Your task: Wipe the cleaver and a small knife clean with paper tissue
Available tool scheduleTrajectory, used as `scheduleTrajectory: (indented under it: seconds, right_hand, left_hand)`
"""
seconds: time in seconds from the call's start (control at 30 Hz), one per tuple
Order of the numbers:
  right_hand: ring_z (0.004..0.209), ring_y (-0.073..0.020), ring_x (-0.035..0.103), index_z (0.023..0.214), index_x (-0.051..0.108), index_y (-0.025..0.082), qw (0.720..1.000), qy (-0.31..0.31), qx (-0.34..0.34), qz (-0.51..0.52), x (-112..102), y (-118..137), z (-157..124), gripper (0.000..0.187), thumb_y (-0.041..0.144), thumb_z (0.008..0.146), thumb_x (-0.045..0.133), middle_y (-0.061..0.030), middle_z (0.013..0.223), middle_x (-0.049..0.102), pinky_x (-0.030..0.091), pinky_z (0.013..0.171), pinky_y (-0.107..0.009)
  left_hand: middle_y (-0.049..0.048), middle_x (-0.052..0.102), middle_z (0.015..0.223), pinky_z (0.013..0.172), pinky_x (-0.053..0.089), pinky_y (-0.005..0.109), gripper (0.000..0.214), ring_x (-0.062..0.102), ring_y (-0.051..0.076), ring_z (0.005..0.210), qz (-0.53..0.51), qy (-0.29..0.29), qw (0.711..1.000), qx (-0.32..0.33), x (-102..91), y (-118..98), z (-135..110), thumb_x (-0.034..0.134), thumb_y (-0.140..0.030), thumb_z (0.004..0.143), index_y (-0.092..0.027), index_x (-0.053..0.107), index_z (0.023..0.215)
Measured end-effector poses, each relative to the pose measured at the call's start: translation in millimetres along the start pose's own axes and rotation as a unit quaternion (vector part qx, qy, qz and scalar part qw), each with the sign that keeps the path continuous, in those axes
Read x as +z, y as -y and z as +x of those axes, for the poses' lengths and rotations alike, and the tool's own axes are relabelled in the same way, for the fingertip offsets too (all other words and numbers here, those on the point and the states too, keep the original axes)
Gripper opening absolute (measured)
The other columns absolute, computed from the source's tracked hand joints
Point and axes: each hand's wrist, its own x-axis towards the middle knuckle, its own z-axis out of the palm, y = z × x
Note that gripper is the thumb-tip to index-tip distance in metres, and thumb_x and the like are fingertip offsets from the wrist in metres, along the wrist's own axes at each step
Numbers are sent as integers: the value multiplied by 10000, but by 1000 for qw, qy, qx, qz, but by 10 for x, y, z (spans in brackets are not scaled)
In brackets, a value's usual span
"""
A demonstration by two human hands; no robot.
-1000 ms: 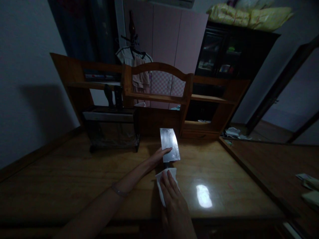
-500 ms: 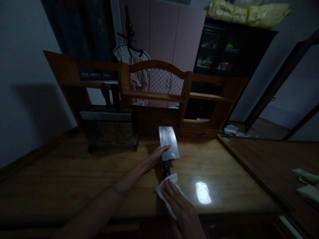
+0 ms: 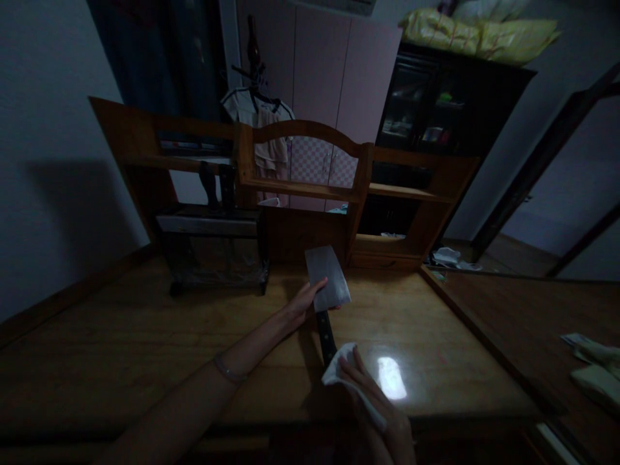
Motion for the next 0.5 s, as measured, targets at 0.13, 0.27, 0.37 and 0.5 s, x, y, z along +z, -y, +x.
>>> scheduleTrajectory:
  seconds: [0.13,0.27,0.37,0.5]
  right_hand:
    - [1282,-253,441,1263,569,246,982,-112,117,97,-104,183,-22,438,481,920,429,-34,1319,561,391,1054,-401]
    - [1181,-300,545,1288,553,210,958,-140,203,149,18,172,38,560,570,866,467,-69,1196,650,511,926,-395]
    - [1077,-304,620,1236,601,172,956,-114,218,161,222,148,130,571,579,885,406,-88,1135,679,564,829,-407]
    - [1067,-321,623,1154,663,234,961,-67,206,169,356,225,70,500,580,819,526,-55,1061,712,559,846,-431]
  left_hand:
    - [65,672,853,635,601,305,246,647,137,665,-49,-31,998,-11,9,35,-30,642,-300,819,-137,578,993]
    - [58,675,836,617,602,299,244,649,140,651,-36,-28,999,-27,46,40,-73,652,-287,809,-135,581,987]
    - [61,678,816,590,596,287,256,651,145,636,-15,-32,999,-37,78,10,-98,657,-287,804,-124,580,986]
    - [63,681,755,549,571,253,269,649,147,608,11,-40,999,-29,99,-65,-131,659,-308,797,-110,590,965]
